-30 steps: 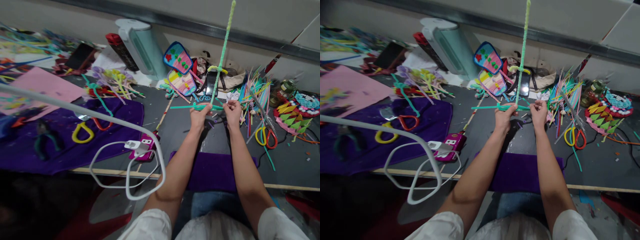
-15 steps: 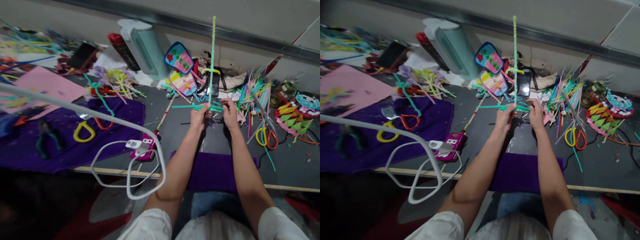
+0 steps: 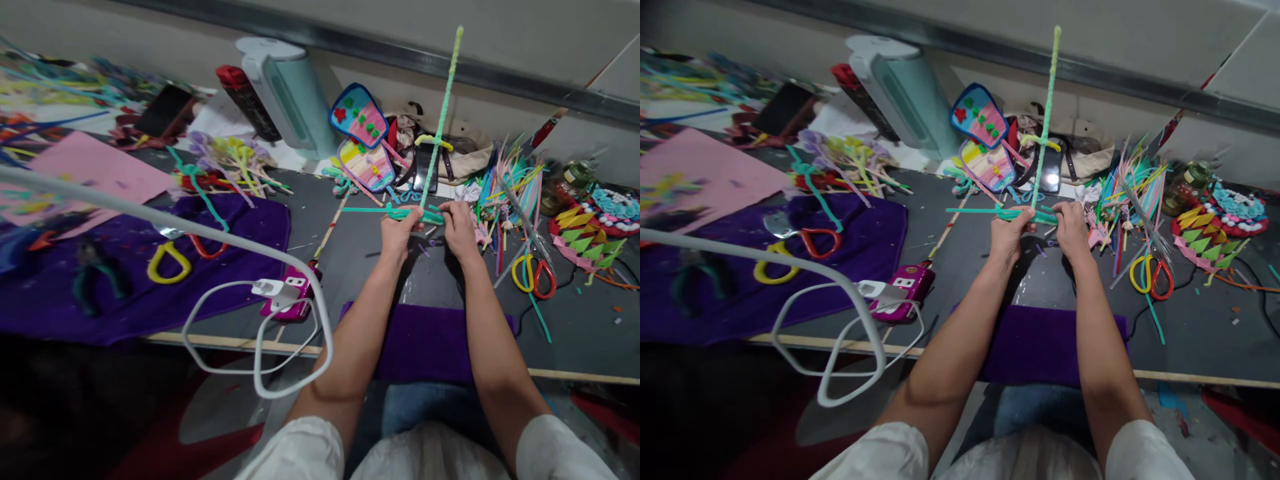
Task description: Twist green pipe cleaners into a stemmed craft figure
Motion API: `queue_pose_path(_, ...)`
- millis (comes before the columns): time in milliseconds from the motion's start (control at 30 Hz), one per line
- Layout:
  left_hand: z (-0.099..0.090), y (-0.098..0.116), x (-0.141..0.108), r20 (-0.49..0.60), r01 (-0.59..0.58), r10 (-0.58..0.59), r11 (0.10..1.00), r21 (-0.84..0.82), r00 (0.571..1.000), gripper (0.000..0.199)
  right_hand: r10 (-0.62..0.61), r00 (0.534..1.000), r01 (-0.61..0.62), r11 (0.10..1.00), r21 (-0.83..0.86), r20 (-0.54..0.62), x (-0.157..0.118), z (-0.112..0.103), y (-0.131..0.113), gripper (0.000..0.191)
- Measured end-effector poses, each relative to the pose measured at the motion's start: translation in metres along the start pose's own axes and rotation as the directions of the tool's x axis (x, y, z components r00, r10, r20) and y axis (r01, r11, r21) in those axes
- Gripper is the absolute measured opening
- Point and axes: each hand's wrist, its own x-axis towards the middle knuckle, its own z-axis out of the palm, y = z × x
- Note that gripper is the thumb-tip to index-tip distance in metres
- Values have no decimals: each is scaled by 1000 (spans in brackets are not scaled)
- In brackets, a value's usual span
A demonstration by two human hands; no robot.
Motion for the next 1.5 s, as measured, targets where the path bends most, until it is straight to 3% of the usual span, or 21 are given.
queue_pose_path(233, -3, -3, 4, -32, 31, -32, 999, -36, 999, 27, 40, 990, -34, 998, 49, -138, 2, -3, 1, 6)
queue_pose_path(400, -4, -2, 4, -54, 33, -34, 999, -30, 998, 26, 42, 975, -21, 995, 98, -218, 2, -5, 3, 14)
queue_pose_path(667, 4, -2, -8, 72, -133, 124, 981, 140, 990, 23, -48, 983, 6, 974, -228, -178, -3, 6, -5, 21)
queue_pose_path(800, 5, -3, -10, 98, -149, 134, 975, 163, 986, 23, -19, 986, -18, 974, -224, -164, -4, 7, -2, 13)
queue_pose_path(1033, 2, -3, -4, 14, -86, 85, 991, 102, 996, 19, 42, 969, -51, 998, -33, -244, -3, 1, -3, 10)
queue_pose_path(1200, -1, -4, 2, -52, 10, -11, 1000, -24, 999, 22, 163, 943, -90, 964, 249, -291, 2, 2, 4, 8)
queue_pose_path(1300, -2, -5, 3, -65, 44, -50, 995, -89, 997, 26, 257, 929, -116, 887, 448, -268, 5, 5, 7, 14)
queue_pose_path(1500, -2, -5, 4, -51, 86, -95, 985, -149, 994, 26, 468, 878, -249, 618, 746, -95, 6, 7, 2, 28)
